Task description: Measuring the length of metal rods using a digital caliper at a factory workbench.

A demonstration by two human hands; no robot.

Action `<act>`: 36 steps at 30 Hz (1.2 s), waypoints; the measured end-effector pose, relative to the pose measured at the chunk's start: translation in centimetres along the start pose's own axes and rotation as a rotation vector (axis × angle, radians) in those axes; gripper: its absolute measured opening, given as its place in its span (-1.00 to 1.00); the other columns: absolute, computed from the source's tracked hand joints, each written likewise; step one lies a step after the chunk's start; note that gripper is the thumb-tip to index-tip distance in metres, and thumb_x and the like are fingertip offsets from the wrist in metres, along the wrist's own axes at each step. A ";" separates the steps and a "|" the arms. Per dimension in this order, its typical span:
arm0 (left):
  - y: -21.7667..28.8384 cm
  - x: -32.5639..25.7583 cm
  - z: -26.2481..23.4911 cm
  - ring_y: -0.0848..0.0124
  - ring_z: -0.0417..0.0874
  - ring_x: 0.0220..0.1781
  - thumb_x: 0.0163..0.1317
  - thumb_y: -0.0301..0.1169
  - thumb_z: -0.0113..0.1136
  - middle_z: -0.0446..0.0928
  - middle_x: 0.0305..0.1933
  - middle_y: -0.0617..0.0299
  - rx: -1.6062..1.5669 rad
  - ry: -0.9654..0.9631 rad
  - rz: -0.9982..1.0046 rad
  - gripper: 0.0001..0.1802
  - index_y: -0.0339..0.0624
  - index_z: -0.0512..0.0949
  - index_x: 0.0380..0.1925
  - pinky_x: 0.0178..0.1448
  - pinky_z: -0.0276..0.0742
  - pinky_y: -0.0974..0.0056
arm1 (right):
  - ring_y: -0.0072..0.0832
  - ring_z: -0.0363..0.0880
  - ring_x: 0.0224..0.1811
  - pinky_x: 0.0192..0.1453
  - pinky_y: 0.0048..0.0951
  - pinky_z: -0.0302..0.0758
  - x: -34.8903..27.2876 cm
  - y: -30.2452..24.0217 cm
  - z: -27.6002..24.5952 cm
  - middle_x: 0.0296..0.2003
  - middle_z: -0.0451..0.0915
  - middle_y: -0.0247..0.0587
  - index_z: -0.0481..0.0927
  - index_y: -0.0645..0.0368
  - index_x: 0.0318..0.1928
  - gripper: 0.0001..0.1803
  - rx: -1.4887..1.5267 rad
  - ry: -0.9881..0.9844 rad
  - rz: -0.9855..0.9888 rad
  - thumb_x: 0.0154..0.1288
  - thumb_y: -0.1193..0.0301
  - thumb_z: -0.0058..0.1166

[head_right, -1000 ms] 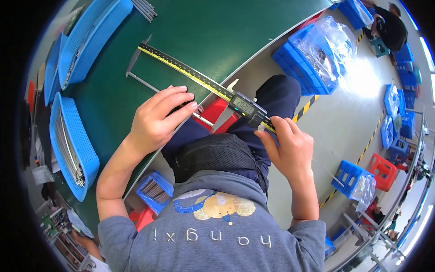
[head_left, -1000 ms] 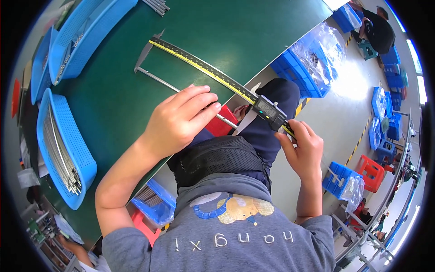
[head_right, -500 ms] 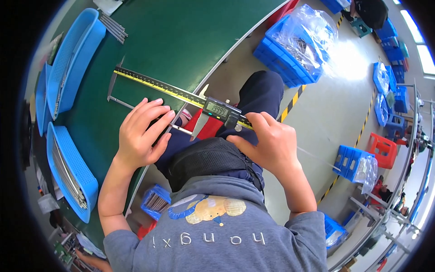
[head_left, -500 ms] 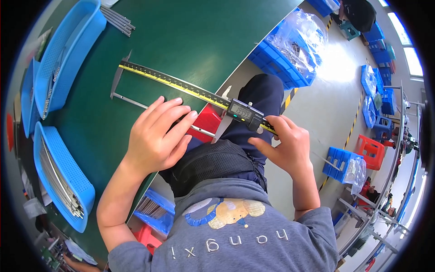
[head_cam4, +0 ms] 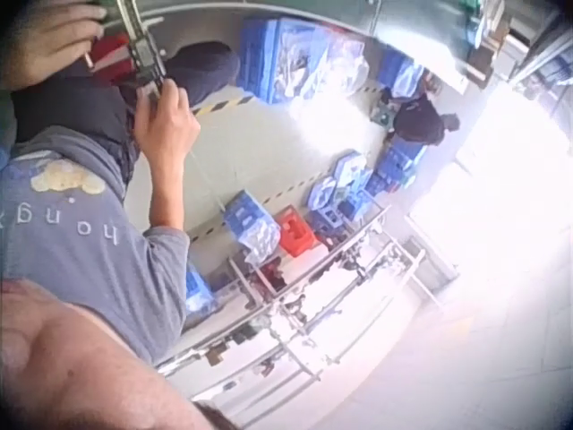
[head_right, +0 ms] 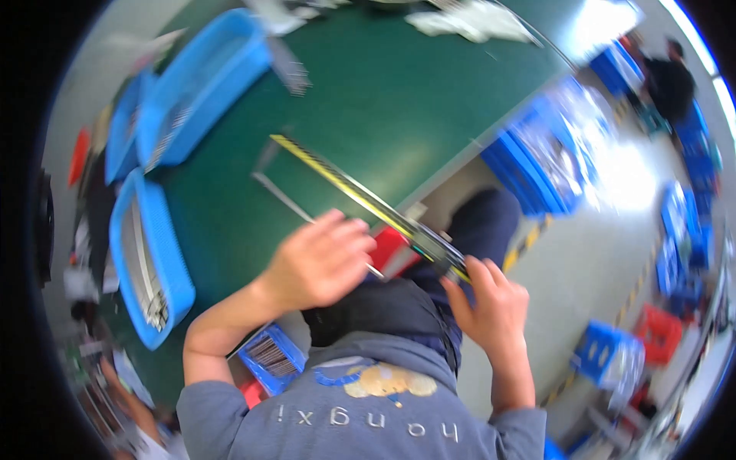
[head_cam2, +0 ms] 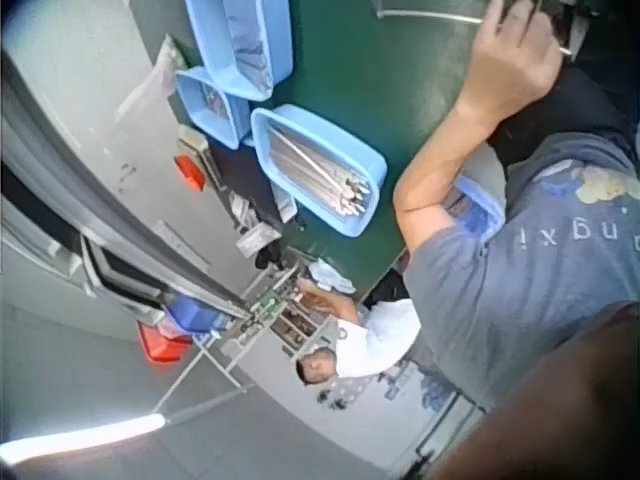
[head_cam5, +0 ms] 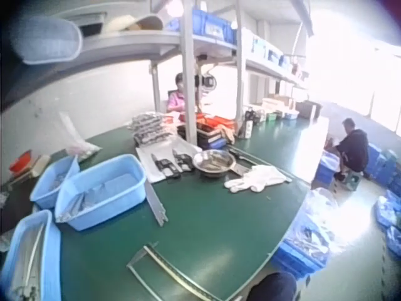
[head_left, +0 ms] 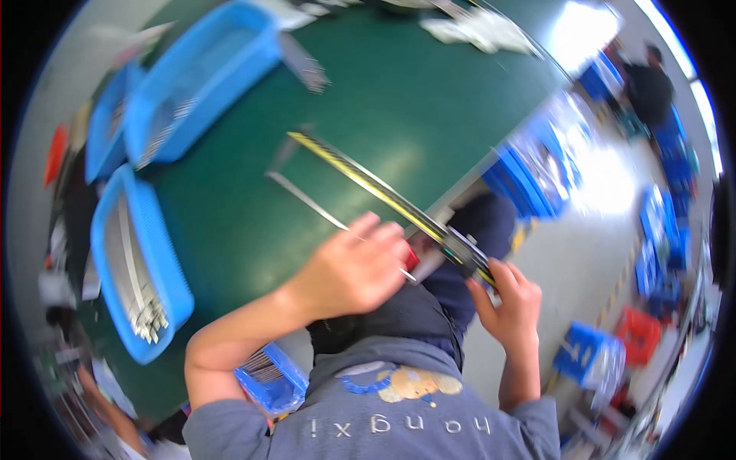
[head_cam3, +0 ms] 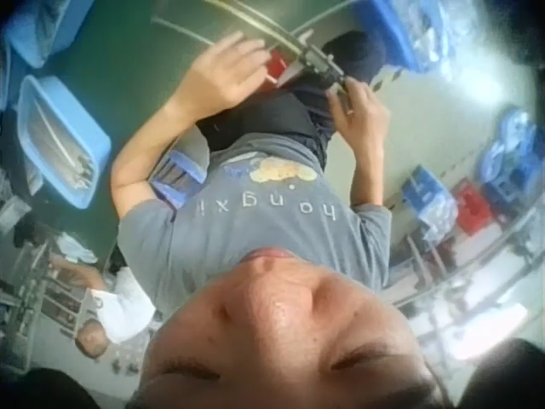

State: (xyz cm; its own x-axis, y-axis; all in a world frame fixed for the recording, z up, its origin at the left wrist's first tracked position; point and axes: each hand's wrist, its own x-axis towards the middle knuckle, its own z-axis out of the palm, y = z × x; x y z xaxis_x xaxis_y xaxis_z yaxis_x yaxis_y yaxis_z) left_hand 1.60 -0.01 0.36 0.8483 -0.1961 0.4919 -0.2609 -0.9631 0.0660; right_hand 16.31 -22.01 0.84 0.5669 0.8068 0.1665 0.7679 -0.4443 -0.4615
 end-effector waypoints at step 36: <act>1.5 -0.2 0.6 0.32 0.62 -0.18 -0.04 -0.37 0.23 0.57 -0.25 0.23 0.116 0.192 -0.036 -0.79 -0.13 0.58 -0.34 -0.03 0.65 0.15 | -0.40 0.46 -0.64 -0.54 -0.43 0.37 -0.1 0.8 -0.7 -0.57 0.46 -0.21 0.54 0.22 -0.21 -0.70 0.042 0.010 0.033 0.07 0.38 0.28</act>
State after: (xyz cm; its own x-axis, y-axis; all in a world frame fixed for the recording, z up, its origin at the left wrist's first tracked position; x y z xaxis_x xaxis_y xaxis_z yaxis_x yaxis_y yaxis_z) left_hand 1.34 -1.56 -0.18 0.7498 -0.1329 0.6481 -0.1677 -0.9858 -0.0082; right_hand 17.09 -22.67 1.04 0.5947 0.7880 0.1594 0.7357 -0.4534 -0.5031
